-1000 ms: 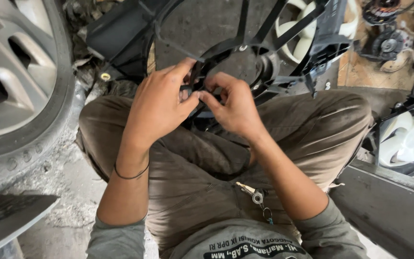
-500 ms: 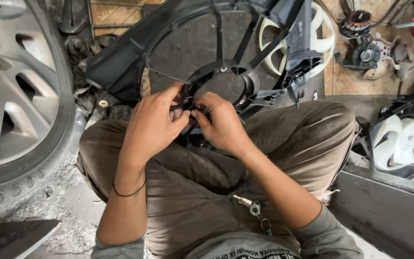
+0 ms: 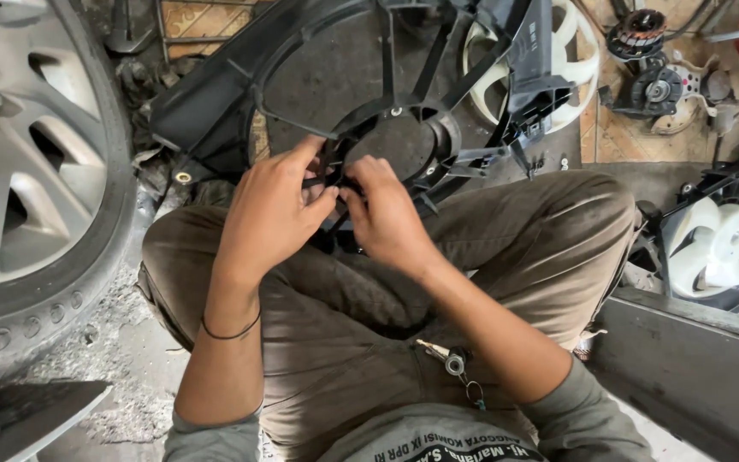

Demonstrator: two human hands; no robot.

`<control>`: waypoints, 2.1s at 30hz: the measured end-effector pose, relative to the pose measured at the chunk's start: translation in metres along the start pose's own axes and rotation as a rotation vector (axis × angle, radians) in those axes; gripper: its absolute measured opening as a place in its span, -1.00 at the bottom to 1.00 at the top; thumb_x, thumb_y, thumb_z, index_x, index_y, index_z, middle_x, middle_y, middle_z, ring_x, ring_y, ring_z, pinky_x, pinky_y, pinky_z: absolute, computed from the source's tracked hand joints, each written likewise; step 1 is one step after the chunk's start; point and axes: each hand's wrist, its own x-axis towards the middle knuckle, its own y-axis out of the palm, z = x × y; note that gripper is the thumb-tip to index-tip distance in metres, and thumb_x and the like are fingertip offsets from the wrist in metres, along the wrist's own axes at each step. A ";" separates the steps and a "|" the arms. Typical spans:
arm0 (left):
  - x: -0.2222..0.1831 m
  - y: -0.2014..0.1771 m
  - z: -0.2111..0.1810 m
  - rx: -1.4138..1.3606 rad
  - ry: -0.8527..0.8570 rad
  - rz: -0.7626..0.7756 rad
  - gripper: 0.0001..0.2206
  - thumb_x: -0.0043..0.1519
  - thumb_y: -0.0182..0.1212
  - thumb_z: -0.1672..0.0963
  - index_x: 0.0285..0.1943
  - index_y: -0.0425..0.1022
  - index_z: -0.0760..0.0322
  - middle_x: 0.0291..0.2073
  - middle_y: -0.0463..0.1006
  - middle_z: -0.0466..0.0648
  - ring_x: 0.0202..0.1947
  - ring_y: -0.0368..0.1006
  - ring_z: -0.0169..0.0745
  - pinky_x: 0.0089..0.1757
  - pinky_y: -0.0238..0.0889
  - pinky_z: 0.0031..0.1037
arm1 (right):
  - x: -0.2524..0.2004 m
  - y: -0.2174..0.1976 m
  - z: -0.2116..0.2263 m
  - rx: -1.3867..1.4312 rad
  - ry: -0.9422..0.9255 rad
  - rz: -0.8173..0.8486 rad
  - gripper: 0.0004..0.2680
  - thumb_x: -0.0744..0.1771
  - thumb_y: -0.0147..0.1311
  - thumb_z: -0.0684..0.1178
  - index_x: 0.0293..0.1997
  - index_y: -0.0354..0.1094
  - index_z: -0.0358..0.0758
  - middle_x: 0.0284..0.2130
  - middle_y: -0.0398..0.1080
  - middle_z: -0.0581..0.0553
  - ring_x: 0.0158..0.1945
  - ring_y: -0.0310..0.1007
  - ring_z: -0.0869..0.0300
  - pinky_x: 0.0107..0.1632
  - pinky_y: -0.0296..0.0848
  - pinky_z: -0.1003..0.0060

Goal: Assembling a car cooling fan motor into its plastic shroud and routing the electrical wiring through clips.

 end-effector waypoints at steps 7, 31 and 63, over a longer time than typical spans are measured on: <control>0.000 -0.005 -0.001 -0.018 0.014 0.005 -0.42 0.24 0.22 0.19 0.49 0.22 0.44 -0.27 0.62 0.30 -0.22 0.61 0.23 -0.35 0.49 -0.12 | -0.005 -0.003 -0.014 0.059 0.059 -0.096 -0.83 0.30 0.27 -0.11 -0.08 0.42 -0.19 -0.32 0.49 -0.21 -0.29 0.51 -0.17 -0.29 0.43 0.07; 0.000 0.004 0.022 0.023 0.137 -0.040 -0.48 0.29 0.17 0.22 0.47 0.23 0.54 -0.67 0.48 0.11 -0.72 0.32 -0.16 -0.56 0.16 -0.38 | -0.011 0.021 -0.008 0.102 -0.262 -0.522 -0.92 0.30 0.33 -0.28 -0.17 0.58 -0.30 -0.28 0.58 -0.18 -0.23 0.64 -0.03 -0.21 0.57 0.23; 0.002 0.008 0.027 -0.022 0.138 -0.027 -0.49 0.31 0.16 0.22 0.47 0.21 0.51 -0.70 0.44 0.01 -0.76 0.27 -0.26 -0.61 0.04 -0.43 | -0.004 0.018 -0.016 0.142 -0.389 -0.492 -0.94 0.28 0.32 -0.35 -0.29 0.57 -0.38 -0.37 0.52 -0.25 -0.28 0.60 -0.08 -0.27 0.56 0.19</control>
